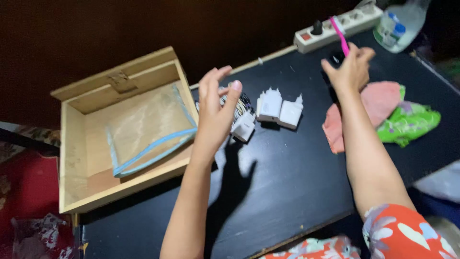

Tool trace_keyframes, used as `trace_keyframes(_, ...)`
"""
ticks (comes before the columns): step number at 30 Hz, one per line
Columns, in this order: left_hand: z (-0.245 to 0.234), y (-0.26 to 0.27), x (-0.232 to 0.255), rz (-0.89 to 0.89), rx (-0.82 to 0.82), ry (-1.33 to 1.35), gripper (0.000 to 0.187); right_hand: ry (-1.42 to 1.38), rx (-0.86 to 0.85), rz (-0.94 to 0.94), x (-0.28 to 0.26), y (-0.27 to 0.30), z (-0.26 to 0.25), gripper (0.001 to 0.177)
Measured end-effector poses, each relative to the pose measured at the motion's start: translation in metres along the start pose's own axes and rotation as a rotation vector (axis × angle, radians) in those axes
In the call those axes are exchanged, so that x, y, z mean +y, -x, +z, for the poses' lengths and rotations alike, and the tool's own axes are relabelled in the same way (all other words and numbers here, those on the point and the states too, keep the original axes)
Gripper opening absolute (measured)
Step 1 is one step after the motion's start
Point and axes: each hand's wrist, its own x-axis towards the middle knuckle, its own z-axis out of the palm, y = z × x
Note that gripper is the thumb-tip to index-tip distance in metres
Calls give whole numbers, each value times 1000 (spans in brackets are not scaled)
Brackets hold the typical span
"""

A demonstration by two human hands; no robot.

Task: Clean and organize electronic accessories such as chargers, cables, and a power bank into a wooden storage box.

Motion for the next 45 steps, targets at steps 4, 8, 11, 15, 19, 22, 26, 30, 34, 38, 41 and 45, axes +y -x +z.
trace_keyframes(4,-4,-3,5,-116,4,-26,49,34,-19,48,11,-11,10,98)
trace_keyframes(8,-4,-4,-3,-119,-5,-51,46,58,-104,138,23,-13,20,96)
trace_keyframes(11,-2,-4,-4,-144,-29,-44,45,30,-94,168,17,-12,13,91)
trace_keyframes(15,9,-6,-12,-346,-127,187,46,-98,-34,249,18,-15,12,91)
trace_keyframes(19,25,-7,-32,-517,-210,536,57,-254,27,153,-13,-3,-7,93)
trace_keyframes(22,32,-3,-37,-623,-188,790,68,-471,-12,-111,-84,22,-55,90)
trace_keyframes(26,39,1,-70,-719,-241,1269,73,-720,-200,-499,-176,70,-131,81)
trace_keyframes(30,33,2,-40,-723,-148,1443,65,-791,-465,-645,-223,107,-162,79)
trace_keyframes(34,34,-1,-60,-784,-166,1598,69,-851,-517,-568,-186,79,-127,59)
trace_keyframes(38,22,0,-15,-652,-50,1360,57,-298,-241,-302,-93,34,-87,30)
trace_keyframes(41,14,-3,-2,-564,-57,1359,55,28,-360,-69,-11,8,-38,35)
trace_keyframes(45,7,-1,2,-519,-49,1381,57,239,-474,-3,32,-8,-27,54)
